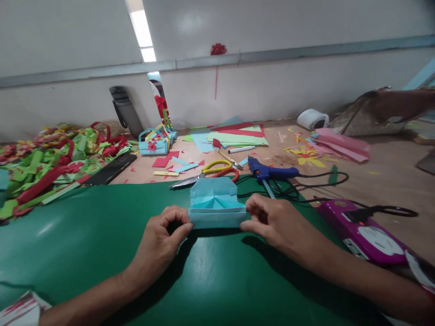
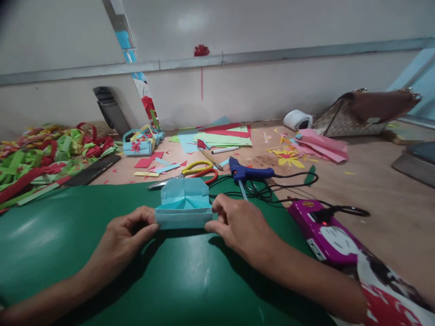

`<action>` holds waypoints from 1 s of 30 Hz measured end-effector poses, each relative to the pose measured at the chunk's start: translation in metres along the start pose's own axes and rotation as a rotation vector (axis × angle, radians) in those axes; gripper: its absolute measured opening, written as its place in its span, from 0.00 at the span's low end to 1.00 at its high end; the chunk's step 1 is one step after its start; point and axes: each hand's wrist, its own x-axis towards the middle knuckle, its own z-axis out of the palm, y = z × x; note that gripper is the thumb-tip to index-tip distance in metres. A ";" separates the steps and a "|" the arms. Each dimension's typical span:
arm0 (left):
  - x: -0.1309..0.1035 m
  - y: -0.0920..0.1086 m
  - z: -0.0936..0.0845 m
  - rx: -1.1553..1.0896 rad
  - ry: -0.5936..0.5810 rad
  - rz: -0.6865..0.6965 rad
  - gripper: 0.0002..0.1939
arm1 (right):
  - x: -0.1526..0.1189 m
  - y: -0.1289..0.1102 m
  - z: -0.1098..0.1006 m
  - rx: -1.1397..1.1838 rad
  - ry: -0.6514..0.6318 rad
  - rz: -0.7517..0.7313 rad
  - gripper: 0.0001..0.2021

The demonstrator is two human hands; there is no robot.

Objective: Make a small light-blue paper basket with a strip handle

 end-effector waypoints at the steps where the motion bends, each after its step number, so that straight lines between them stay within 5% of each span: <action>1: 0.000 -0.001 0.000 0.011 -0.008 0.021 0.07 | -0.002 -0.003 -0.003 -0.044 0.076 -0.055 0.08; 4: -0.002 -0.004 -0.001 0.038 -0.039 0.071 0.06 | -0.007 -0.016 -0.009 -0.152 0.249 -0.305 0.14; 10: -0.004 -0.014 -0.001 0.114 -0.040 0.202 0.04 | -0.003 -0.035 0.009 -0.417 0.147 -0.554 0.06; 15: -0.009 -0.025 -0.001 0.239 0.034 0.307 0.05 | -0.007 -0.036 0.027 -0.574 0.277 -0.749 0.12; 20: -0.015 -0.032 0.000 0.344 0.049 0.530 0.19 | -0.010 -0.035 0.032 -0.613 0.245 -0.745 0.10; 26: -0.010 -0.024 0.002 0.308 -0.040 0.293 0.11 | -0.004 -0.045 0.035 -0.719 0.070 -0.644 0.06; 30: -0.007 -0.019 0.003 0.341 -0.089 0.273 0.04 | 0.005 -0.052 0.035 -0.656 -0.119 -0.577 0.07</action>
